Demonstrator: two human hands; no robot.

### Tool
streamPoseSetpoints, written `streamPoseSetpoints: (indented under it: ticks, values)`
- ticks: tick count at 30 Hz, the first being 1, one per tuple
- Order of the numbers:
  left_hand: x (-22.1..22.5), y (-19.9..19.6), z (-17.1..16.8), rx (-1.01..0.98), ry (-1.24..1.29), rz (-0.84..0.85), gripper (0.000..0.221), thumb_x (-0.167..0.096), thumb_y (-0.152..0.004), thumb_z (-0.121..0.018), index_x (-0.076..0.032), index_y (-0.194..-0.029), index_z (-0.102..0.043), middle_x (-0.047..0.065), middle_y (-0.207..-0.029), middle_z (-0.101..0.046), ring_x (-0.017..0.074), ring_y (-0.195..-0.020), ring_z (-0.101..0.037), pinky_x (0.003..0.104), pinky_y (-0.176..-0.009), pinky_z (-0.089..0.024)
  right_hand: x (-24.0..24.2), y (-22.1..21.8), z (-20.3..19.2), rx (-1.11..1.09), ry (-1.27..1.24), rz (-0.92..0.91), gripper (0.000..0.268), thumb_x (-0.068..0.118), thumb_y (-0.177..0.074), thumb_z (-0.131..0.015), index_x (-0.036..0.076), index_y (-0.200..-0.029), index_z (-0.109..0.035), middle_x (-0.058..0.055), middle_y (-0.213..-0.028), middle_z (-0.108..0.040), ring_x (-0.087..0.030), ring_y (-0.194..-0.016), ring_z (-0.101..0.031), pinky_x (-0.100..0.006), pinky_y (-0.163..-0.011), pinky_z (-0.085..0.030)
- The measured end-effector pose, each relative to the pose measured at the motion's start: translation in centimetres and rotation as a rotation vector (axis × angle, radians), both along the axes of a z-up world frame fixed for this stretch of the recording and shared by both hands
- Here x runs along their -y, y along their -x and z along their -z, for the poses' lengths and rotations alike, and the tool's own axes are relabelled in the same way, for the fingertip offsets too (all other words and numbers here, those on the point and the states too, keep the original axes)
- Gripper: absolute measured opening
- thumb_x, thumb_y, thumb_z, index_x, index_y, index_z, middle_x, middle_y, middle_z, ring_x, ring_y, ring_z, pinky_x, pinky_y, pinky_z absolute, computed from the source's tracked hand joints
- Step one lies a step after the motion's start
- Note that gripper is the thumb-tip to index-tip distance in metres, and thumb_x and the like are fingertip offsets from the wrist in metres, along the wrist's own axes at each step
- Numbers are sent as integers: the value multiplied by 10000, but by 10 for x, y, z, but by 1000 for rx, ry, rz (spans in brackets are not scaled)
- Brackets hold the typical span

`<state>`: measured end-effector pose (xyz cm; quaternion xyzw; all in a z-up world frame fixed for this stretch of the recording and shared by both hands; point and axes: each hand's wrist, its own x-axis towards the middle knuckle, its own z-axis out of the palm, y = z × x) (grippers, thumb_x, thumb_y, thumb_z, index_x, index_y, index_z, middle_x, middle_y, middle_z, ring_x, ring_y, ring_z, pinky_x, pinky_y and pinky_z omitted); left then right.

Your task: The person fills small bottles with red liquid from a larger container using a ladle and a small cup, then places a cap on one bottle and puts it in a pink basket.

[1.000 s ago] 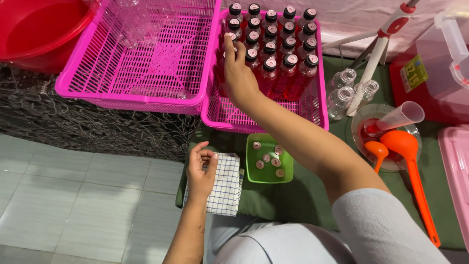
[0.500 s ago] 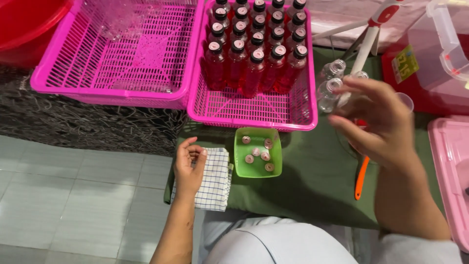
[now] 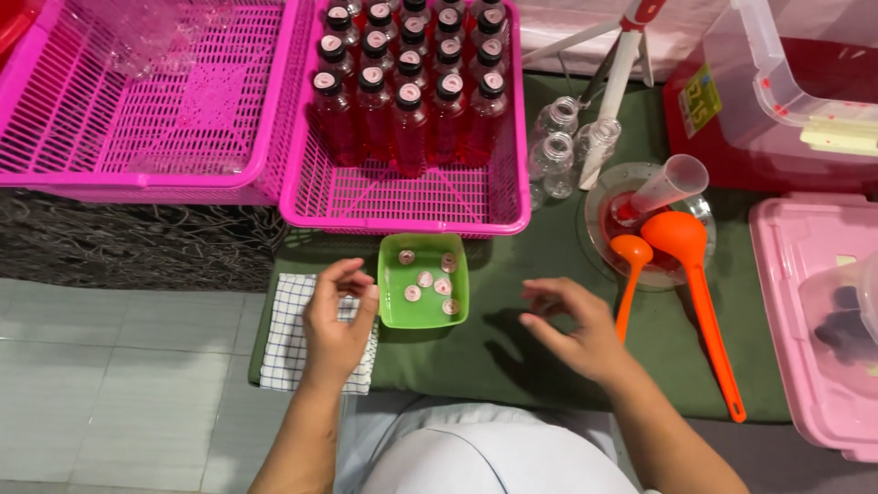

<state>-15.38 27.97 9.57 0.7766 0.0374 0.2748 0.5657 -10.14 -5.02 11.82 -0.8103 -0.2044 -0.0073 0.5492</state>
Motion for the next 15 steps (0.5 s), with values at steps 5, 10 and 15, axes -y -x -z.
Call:
streamPoseSetpoints:
  ticks: [5, 10, 15]
  values:
    - [38, -6, -6, 47, -189, 54, 382, -116, -842, -819, -42, -1193, -690, 105, -956, -729, 279, -880, -735, 380, -813, -603, -25, -4, 42, -83, -60, 8, 505, 78, -811, -844, 24, -1285, -678, -164, -1057, -766, -284, -792, -763, -412, -714, -663]
    - [48, -12, 1, 147, -480, 101, 386, -266, -876, -787, -83, -1202, -689, 97, -1118, -702, 333, -1059, -673, 467, -948, -514, -28, -8, 71, -109, -57, -5, 533, 109, -831, -838, 38, -1322, -644, -155, -1088, -739, -257, -777, -752, -377, -681, -654]
    - [42, -17, -4, 117, -500, 34, 372, -217, -889, -774, -74, -1217, -672, 117, -1174, -671, 357, -1118, -632, 496, -990, -476, -29, -5, 61, -89, -24, -20, 477, 116, -841, -822, 37, -1283, -662, -147, -1067, -736, -261, -764, -753, -373, -668, -656]
